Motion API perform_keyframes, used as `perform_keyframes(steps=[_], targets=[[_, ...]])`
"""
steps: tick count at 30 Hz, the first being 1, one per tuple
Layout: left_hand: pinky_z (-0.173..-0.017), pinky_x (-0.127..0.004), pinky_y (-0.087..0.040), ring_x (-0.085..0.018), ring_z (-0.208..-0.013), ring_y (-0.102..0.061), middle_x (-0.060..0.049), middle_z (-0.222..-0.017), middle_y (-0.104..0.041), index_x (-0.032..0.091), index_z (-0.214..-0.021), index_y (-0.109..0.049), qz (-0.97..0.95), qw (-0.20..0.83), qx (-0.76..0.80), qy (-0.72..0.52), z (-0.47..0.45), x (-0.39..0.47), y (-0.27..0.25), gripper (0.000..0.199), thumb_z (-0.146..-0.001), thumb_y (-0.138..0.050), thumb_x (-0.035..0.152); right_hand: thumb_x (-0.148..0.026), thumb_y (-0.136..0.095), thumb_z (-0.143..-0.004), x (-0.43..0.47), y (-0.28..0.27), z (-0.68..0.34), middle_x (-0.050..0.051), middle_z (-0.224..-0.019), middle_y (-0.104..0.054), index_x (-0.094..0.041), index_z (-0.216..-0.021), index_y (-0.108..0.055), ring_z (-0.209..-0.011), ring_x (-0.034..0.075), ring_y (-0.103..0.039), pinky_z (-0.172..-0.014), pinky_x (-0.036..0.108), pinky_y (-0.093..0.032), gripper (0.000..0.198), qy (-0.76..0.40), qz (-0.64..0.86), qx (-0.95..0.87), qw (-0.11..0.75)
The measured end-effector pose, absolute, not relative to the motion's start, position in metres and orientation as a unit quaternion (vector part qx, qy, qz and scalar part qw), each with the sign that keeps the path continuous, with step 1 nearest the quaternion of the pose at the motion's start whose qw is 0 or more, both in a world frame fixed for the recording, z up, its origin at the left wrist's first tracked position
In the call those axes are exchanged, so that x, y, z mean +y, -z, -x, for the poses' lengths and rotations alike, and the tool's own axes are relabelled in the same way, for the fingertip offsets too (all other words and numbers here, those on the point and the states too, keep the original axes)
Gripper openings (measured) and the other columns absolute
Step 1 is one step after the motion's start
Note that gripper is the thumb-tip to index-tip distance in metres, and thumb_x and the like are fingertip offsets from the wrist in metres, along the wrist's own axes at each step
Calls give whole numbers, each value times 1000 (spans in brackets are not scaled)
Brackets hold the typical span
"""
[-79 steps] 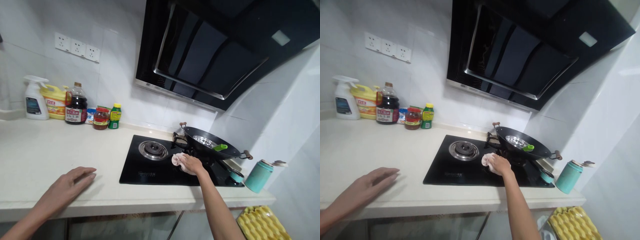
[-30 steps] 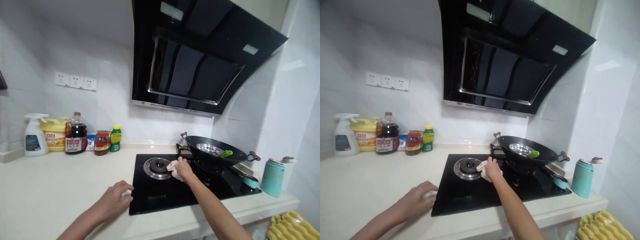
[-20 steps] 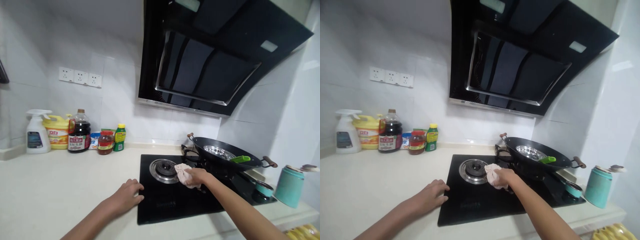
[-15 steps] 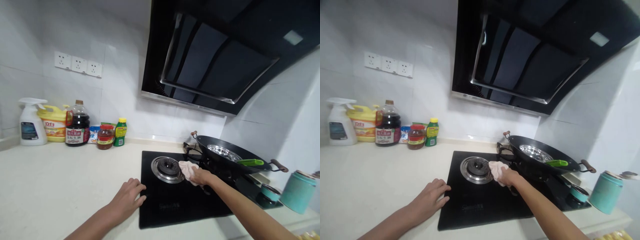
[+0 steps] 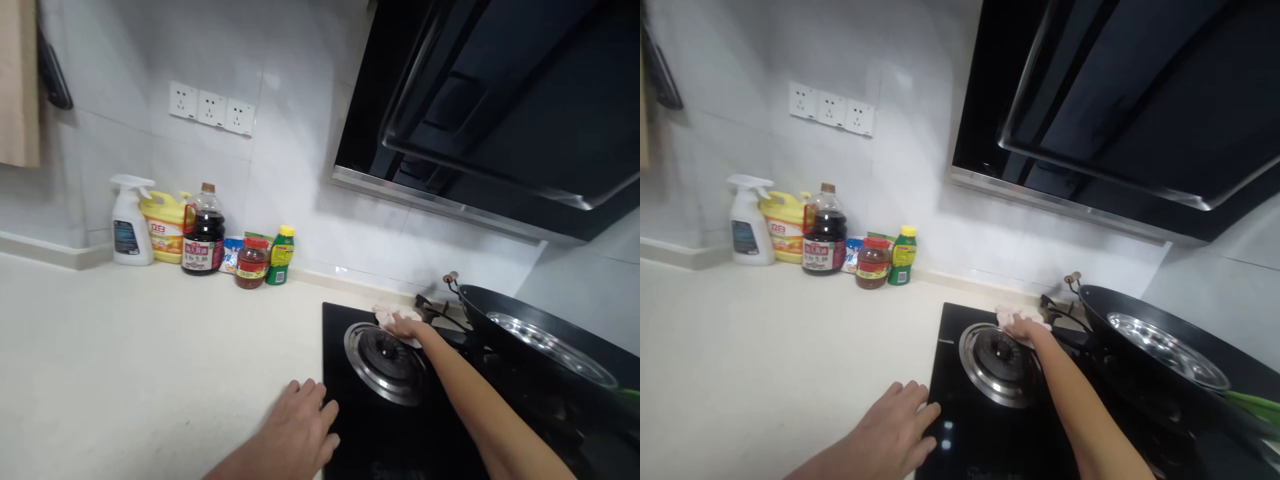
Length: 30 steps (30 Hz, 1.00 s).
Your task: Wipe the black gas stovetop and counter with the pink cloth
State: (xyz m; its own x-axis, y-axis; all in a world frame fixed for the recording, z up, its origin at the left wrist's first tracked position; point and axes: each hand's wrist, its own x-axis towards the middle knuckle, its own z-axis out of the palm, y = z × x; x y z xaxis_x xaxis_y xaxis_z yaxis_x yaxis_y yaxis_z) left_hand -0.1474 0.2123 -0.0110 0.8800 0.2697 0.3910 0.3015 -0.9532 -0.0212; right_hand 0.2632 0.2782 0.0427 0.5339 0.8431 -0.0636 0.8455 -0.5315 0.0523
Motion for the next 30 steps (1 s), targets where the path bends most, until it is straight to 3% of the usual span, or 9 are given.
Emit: perform_keyframes(steps=[4,6,9,12,16,19,22,25,30], targets=[[-89,-42,-43,-26,-99,-58,-5,-96,-65,24,-93,-70,960,-31,-176,216,149,214,0,12,-95,-58,28,-63,-43,-99,327,-46,-192,17,-153,-43,-20,-153,-36,-136,33,-47,-111,55,-36,69,79,-819,567,23],[-88,-40,-46,-24,-97,-60,-5,-102,-65,25,-107,-68,953,-76,-201,215,150,214,-7,16,-93,-61,30,-70,-32,-97,336,-45,-152,18,-158,-38,-22,-157,-30,-143,34,-39,-115,52,-29,76,95,-782,615,7],[-89,-40,-48,-24,-97,-62,-5,-106,-66,26,-118,-66,946,-112,-216,217,152,219,-17,27,-93,-61,31,-70,-30,-97,329,-46,-104,19,-154,-42,-21,-154,-32,-141,35,-41,-113,50,-30,75,96,-741,664,-22],[-93,-42,-49,-25,-102,-63,-6,-112,-66,26,-125,-63,924,-134,-236,270,152,229,-22,31,-97,-54,34,-63,-44,-93,298,-48,-76,23,-144,-50,-14,-146,-40,-132,36,-49,-106,49,-36,72,85,-717,690,-40],[-97,-41,-49,-25,-110,-62,-8,-116,-65,24,-123,-63,877,-189,-245,368,153,244,-24,32,-99,-45,37,-57,-61,-83,229,-53,-50,17,-126,-60,-17,-130,-51,-115,33,-57,-97,43,-43,62,77,-674,733,-43],[-92,-38,-51,-22,-102,-64,-7,-109,-65,22,-121,-63,847,-240,-260,397,155,251,-22,36,-98,-44,42,-66,-61,-81,172,-53,-33,16,-121,-59,-18,-125,-53,-108,33,-58,-93,46,-43,65,53,-652,755,-45],[-90,-37,-52,-21,-97,-65,-6,-110,-65,22,-120,-63,840,-263,-275,387,156,254,-19,38,-97,-45,45,-71,-56,-82,124,-48,-26,16,-118,-60,-19,-122,-54,-110,34,-56,-100,52,-37,66,22,-655,753,-53],[-91,-37,-50,-22,-96,-65,-6,-110,-66,22,-117,-65,845,-267,-272,374,155,254,-15,37,-96,-45,46,-62,-55,-88,89,-39,-36,14,-116,-62,-19,-115,-57,-111,32,-54,-105,53,-30,50,-24,-678,731,-75],[-89,-38,-50,-24,-97,-65,-6,-106,-67,24,-111,-67,862,-284,-256,331,151,247,-10,35,-95,-46,46,-38,-46,-95,57,-20,-83,15,-105,-66,-18,-100,-62,-104,32,-57,-97,49,-36,26,-151,-754,636,-66]])
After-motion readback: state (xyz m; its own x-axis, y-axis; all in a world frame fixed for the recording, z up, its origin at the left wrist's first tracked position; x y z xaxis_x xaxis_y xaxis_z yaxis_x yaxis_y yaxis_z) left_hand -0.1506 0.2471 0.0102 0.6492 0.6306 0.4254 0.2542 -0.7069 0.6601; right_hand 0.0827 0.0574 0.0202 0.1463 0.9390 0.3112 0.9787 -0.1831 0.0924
